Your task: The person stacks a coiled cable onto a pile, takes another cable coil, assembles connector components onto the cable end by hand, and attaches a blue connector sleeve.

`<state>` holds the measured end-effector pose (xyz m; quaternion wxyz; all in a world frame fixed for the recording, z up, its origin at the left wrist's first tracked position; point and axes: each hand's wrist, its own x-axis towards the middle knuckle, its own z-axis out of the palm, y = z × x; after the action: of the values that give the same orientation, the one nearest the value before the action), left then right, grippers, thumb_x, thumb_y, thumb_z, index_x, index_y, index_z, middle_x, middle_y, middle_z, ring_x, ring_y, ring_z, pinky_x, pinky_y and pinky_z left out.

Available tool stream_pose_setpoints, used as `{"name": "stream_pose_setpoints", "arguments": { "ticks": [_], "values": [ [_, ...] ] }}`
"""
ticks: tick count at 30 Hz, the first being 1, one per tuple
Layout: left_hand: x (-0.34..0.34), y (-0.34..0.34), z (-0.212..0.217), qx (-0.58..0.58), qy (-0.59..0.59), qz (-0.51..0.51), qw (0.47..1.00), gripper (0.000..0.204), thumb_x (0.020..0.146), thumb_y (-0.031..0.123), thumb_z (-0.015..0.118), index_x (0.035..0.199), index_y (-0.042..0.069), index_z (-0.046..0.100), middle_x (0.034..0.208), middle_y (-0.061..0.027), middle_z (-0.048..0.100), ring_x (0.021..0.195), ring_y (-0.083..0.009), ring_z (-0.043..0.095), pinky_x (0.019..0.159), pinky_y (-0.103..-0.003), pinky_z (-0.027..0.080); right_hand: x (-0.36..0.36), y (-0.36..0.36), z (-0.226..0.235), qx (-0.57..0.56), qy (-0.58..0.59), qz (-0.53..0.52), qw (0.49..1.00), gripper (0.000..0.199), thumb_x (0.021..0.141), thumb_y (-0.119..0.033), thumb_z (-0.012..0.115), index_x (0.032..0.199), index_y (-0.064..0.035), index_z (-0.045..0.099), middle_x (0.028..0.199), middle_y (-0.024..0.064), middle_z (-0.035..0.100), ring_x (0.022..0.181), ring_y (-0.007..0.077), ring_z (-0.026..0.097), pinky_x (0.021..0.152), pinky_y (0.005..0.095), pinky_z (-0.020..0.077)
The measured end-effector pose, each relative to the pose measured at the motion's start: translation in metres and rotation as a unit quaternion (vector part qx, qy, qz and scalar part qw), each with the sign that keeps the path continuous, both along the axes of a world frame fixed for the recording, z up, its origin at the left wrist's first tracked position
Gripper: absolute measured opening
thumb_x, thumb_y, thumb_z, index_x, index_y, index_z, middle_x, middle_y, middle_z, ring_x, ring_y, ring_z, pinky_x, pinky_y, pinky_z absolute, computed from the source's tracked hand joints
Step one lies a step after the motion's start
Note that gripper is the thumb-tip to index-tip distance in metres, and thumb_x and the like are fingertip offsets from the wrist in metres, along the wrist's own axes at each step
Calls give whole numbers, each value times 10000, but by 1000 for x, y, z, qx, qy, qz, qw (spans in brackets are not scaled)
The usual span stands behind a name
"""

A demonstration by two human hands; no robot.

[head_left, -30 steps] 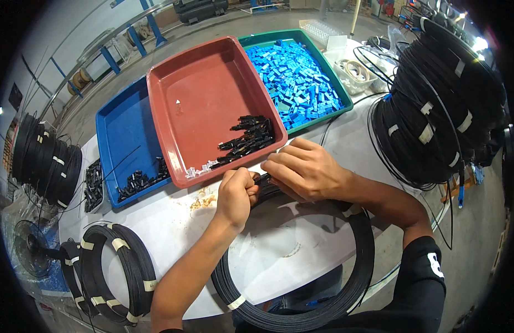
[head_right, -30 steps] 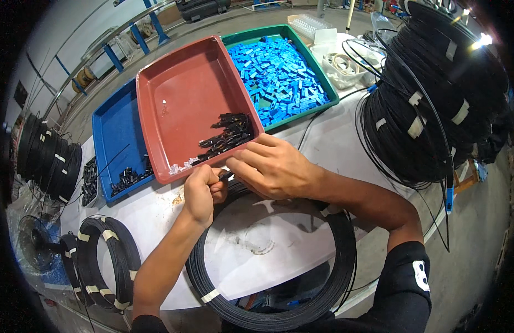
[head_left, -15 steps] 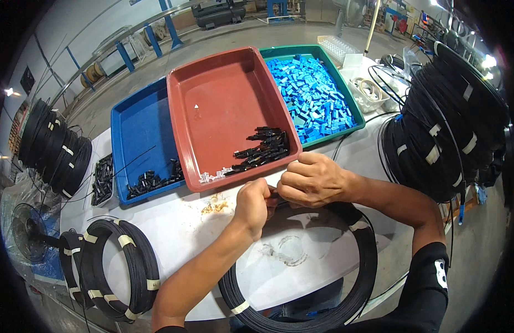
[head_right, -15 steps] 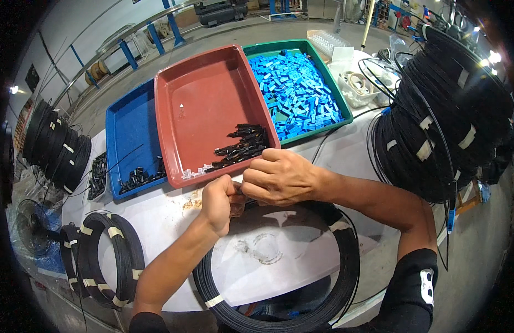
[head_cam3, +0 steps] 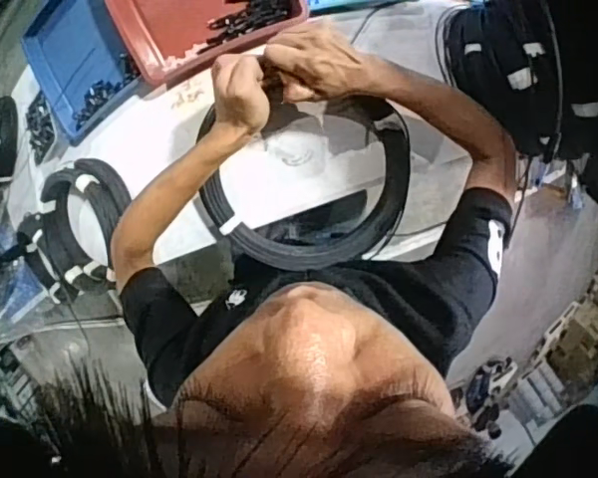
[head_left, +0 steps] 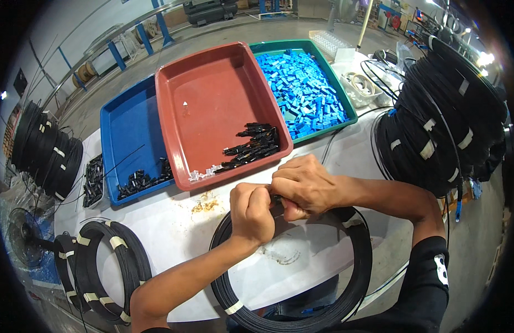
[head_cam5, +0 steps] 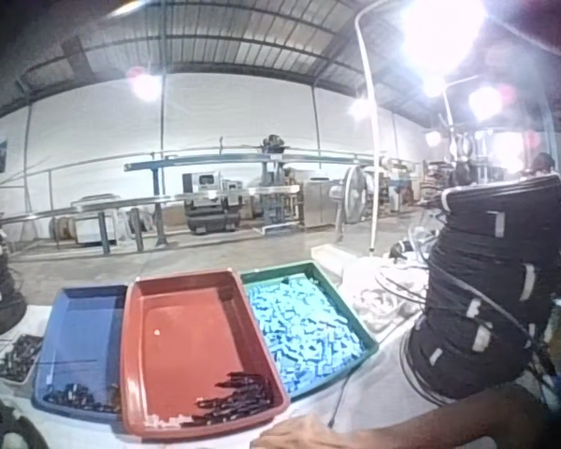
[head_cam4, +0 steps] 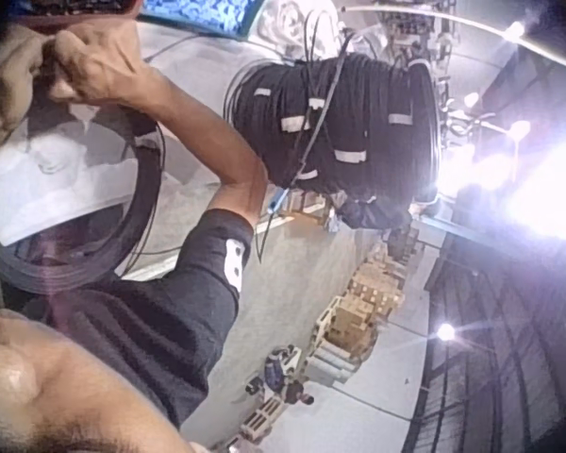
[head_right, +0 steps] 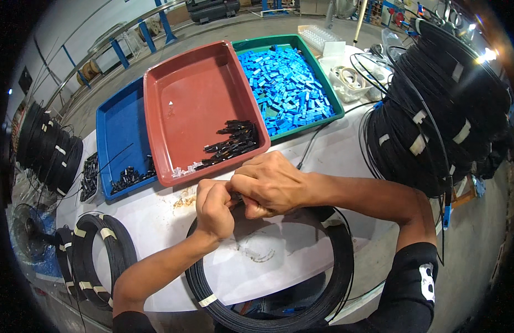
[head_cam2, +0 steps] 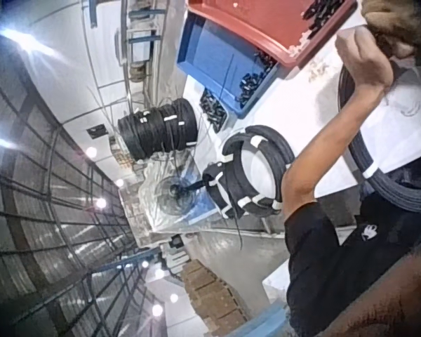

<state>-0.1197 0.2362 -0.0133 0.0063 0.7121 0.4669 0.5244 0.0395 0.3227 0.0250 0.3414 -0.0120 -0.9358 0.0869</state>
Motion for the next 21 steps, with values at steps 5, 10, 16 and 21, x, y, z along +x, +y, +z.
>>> {"name": "stream_pose_setpoints", "arguments": {
  "ticks": [5,10,16,21],
  "values": [
    [-3,11,-4,126,56,33,990,128,680,0,635,704,27,512,822,-133,616,748,-299,575,580,-408,427,-3,-15,2,-151,-5,-68,986,151,719,-144,590,832,-45,590,673,148,591,623,365,613,560,463,471],
    [-9,25,-15,163,73,27,984,130,687,1,635,738,26,518,880,-122,610,749,-276,570,574,-394,424,-3,-26,21,-379,-107,-147,907,260,873,-191,467,818,35,582,757,238,624,695,425,608,633,464,473],
    [-2,23,10,99,-27,-21,995,130,750,32,487,627,-9,477,599,-144,508,467,-304,450,465,-410,350,6,-12,27,-453,-148,-42,878,283,911,-202,438,887,42,580,715,206,600,685,400,579,689,468,470],
    [-11,9,25,-118,-101,-87,984,263,750,175,462,555,-1,442,511,-195,386,460,-335,432,480,-426,336,13,-16,26,-68,-66,-80,992,145,819,-152,609,902,-38,575,926,150,623,863,347,609,750,404,460]
  ]
}}
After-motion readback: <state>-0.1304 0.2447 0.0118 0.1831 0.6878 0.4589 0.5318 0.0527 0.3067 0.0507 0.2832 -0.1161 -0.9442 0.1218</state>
